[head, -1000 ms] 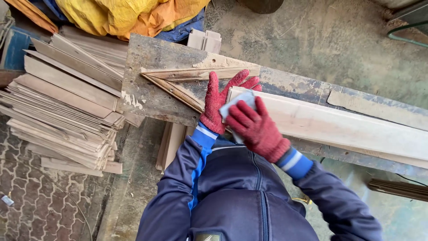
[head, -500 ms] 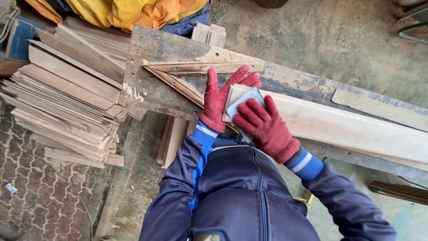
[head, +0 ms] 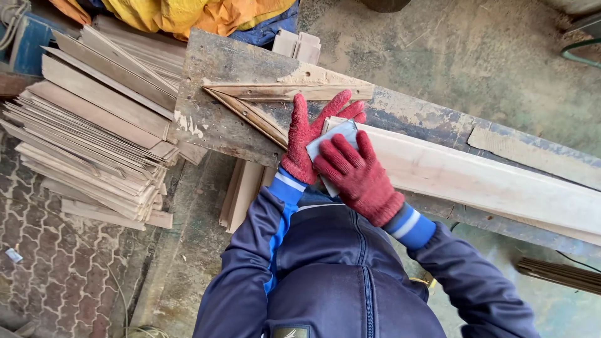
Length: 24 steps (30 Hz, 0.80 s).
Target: Sanding a wooden plank using an electric power sander and then manually using a piece of sandpaper.
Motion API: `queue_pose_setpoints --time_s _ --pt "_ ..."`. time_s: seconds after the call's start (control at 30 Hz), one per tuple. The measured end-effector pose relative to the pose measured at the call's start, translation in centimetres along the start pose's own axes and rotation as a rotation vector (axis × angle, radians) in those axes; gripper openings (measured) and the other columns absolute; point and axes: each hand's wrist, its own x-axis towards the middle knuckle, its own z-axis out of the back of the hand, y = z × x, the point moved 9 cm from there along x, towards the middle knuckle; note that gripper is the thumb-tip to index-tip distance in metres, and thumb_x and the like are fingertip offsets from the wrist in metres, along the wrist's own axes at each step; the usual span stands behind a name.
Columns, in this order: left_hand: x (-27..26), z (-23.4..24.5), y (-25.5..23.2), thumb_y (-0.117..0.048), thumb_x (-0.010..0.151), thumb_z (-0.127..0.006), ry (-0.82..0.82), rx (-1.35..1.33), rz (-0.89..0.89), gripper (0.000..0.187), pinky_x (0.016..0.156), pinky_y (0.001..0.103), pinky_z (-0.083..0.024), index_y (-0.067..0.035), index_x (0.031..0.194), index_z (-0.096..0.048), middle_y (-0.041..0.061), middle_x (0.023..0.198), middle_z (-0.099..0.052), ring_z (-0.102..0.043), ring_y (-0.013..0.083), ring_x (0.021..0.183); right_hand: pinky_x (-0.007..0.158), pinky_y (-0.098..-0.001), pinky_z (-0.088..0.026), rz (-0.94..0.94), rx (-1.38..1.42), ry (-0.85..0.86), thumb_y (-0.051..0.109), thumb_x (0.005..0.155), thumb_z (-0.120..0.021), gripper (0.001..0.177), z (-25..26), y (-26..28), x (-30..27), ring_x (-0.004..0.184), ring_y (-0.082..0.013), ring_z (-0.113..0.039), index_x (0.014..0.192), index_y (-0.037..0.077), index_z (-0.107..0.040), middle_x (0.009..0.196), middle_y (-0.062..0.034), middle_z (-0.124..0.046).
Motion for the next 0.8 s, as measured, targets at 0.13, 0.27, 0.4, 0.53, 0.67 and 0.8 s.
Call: queue_pose_setpoints --time_s 0.13,0.27,0.4,0.53,0.67,0.8 --pt "0.4 0.5 0.1 -0.086 0.094 -0.036 0.174 -0.003 0.006 0.102 0.126 0.055 -0.032 -0.008 0.161 -0.041 0.024 0.161 -0.043 -0.042 0.0408 0.148 0.118 -0.0662 -0.031 -0.013 -0.046 0.041 0.021 0.084 -0.066 0.051 -0.2 0.2 -0.7 0.139 -0.0334 -0.05 0.135 0.017 -0.064 0.147 -0.0114 -0.057" --pt "0.0 -0.5 -0.6 -0.084 0.094 -0.036 -0.029 0.113 -0.055 0.101 0.127 0.056 -0.03 -0.01 0.162 -0.039 0.024 0.16 -0.043 -0.04 0.0392 0.148 0.118 -0.0677 -0.03 -0.072 0.027 -0.016 0.024 0.087 -0.068 0.05 0.7 -0.2 1.3 0.14 -0.0366 -0.048 0.136 0.015 -0.063 0.147 -0.0136 -0.056" --pt "0.7 -0.2 -0.2 -0.085 0.094 -0.033 0.03 -0.001 -0.009 0.101 0.126 0.056 -0.03 -0.01 0.161 -0.039 0.023 0.16 -0.044 -0.041 0.0395 0.148 0.117 -0.0687 -0.03 -0.088 -0.021 -0.016 0.021 0.081 -0.071 0.055 -0.1 -0.1 0.4 0.141 -0.036 -0.048 0.135 0.015 -0.062 0.148 -0.0124 -0.056" --pt "0.4 -1.9 -0.7 -0.084 0.094 -0.034 -0.073 0.099 -0.061 0.1 0.127 0.057 -0.028 -0.011 0.162 -0.039 0.024 0.161 -0.042 -0.039 0.039 0.148 0.114 -0.0719 -0.029 -0.162 0.039 -0.001 0.019 0.075 -0.074 0.059 1.7 -0.6 2.5 0.14 -0.0382 -0.048 0.132 0.014 -0.063 0.145 -0.0137 -0.056" --pt "1.3 -1.1 -0.7 -0.086 0.093 -0.034 0.062 0.069 -0.018 0.103 0.128 0.056 -0.026 -0.011 0.162 -0.039 0.022 0.164 -0.04 -0.038 0.0388 0.152 0.113 -0.0743 -0.026 -0.173 -0.001 0.037 0.017 0.069 -0.074 0.066 0.7 0.0 1.2 0.14 -0.0366 -0.048 0.133 0.013 -0.063 0.147 -0.013 -0.055" --pt "1.8 -1.1 -1.0 -0.086 0.094 -0.033 0.046 0.032 -0.017 0.102 0.13 0.056 -0.024 -0.011 0.163 -0.038 0.024 0.165 -0.037 -0.035 0.0398 0.153 0.118 -0.0727 -0.024 -0.169 0.049 -0.039 0.021 0.078 -0.077 0.061 1.0 -0.6 0.8 0.143 -0.0363 -0.045 0.137 0.017 -0.061 0.148 -0.0116 -0.054"
